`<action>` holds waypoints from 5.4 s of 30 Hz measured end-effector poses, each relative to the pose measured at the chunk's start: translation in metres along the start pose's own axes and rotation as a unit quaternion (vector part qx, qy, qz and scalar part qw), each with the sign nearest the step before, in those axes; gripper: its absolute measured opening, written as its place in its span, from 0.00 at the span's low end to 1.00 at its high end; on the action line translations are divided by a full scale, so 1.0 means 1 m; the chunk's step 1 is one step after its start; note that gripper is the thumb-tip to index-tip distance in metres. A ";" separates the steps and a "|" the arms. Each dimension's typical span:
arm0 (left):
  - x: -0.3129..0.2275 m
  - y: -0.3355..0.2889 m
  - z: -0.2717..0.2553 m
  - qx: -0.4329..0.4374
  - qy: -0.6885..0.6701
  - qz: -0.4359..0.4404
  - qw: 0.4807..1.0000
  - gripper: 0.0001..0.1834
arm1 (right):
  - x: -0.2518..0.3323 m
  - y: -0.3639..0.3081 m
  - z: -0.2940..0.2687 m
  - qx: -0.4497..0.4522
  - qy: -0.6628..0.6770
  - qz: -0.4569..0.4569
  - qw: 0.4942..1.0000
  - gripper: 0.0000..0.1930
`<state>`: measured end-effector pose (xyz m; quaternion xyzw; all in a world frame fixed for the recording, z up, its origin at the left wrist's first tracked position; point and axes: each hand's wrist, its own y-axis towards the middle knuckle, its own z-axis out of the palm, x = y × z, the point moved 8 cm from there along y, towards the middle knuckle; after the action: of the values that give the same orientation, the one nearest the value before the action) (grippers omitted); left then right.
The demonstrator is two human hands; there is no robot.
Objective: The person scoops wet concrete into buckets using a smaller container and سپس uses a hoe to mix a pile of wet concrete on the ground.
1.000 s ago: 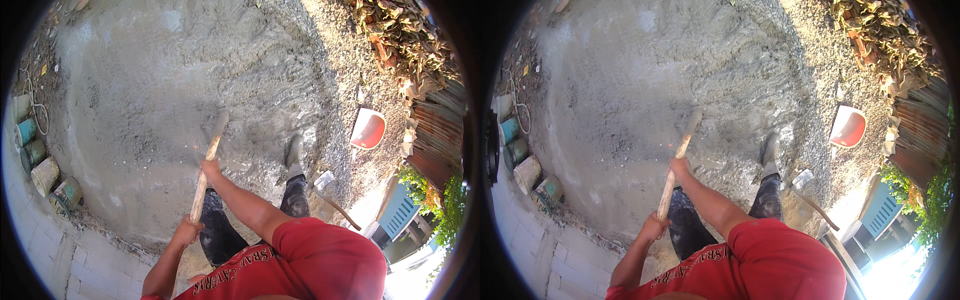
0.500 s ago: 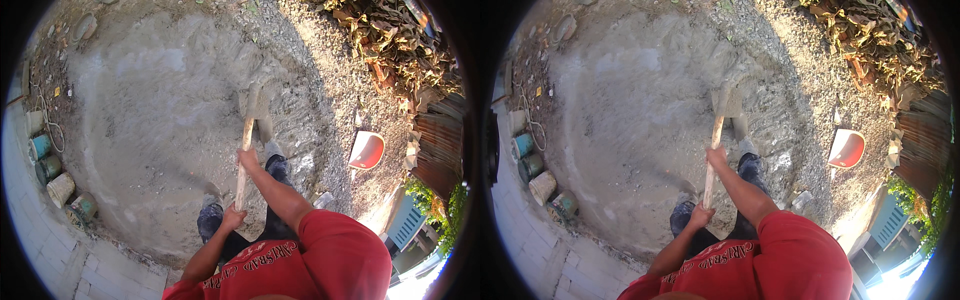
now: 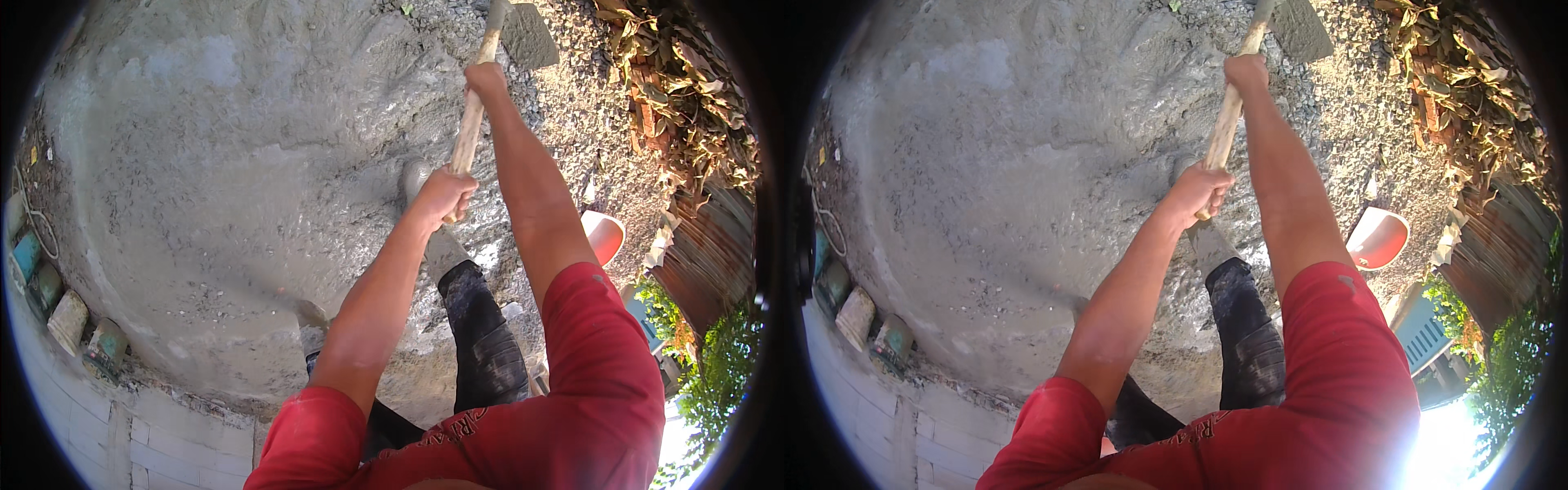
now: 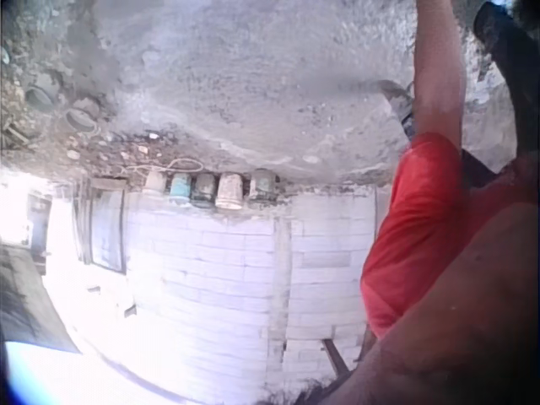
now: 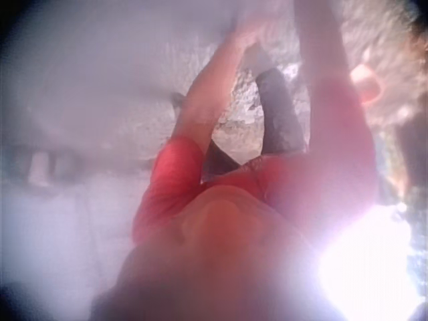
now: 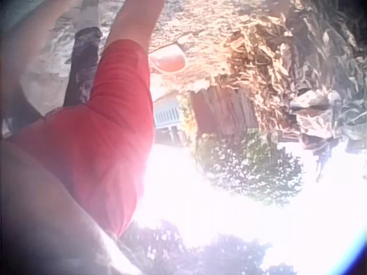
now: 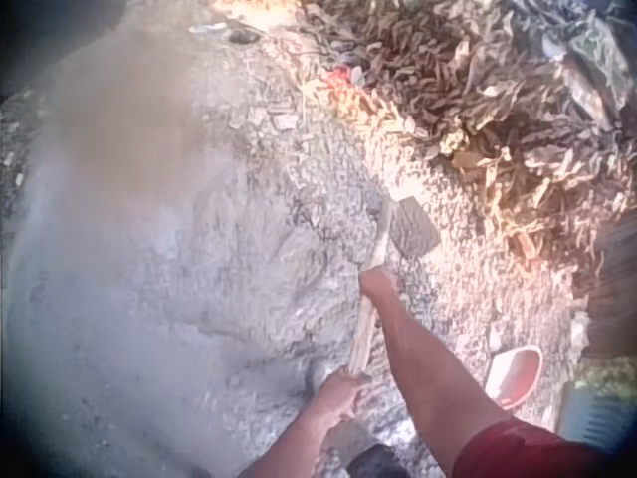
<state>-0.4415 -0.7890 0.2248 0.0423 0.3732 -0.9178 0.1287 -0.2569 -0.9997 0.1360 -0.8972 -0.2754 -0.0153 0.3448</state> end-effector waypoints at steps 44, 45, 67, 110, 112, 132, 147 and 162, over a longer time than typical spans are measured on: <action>0.176 -0.035 0.071 -0.001 0.117 -0.048 0.992 0.18 | -0.221 -0.104 -0.073 -0.047 0.149 0.094 0.983 0.20; 0.170 -0.010 0.065 0.010 0.109 -0.044 0.993 0.16 | -0.211 -0.092 -0.074 -0.081 0.188 0.107 0.973 0.17; 0.180 -0.476 -0.256 -0.222 0.121 -0.149 0.956 0.14 | -0.106 -0.498 0.373 0.174 0.281 0.185 0.926 0.21; 0.191 -0.771 -0.203 -0.318 0.273 -0.211 0.883 0.21 | -0.066 -0.814 0.395 0.358 0.359 0.251 0.825 0.09; 0.198 -0.774 -0.197 -0.337 0.309 -0.179 0.871 0.21 | -0.024 -0.811 0.352 0.351 0.370 0.223 0.831 0.09; -0.176 -0.013 -0.038 0.011 -0.021 0.018 1.000 0.13 | 0.153 0.023 0.012 0.013 0.120 0.016 0.993 0.11; -0.020 -0.411 -0.297 -0.181 -0.072 -0.020 0.981 0.15 | 0.175 -0.377 0.380 0.229 0.152 0.020 0.961 0.26; 0.104 -0.791 -0.198 -0.479 0.141 -0.145 0.854 0.19 | 0.127 -0.849 0.393 0.499 0.435 0.241 0.710 0.12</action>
<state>-0.7574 -0.1279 0.5975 0.0492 0.7828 -0.6179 -0.0555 -0.6417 -0.1730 0.3822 -0.5245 0.1631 -0.1803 0.8160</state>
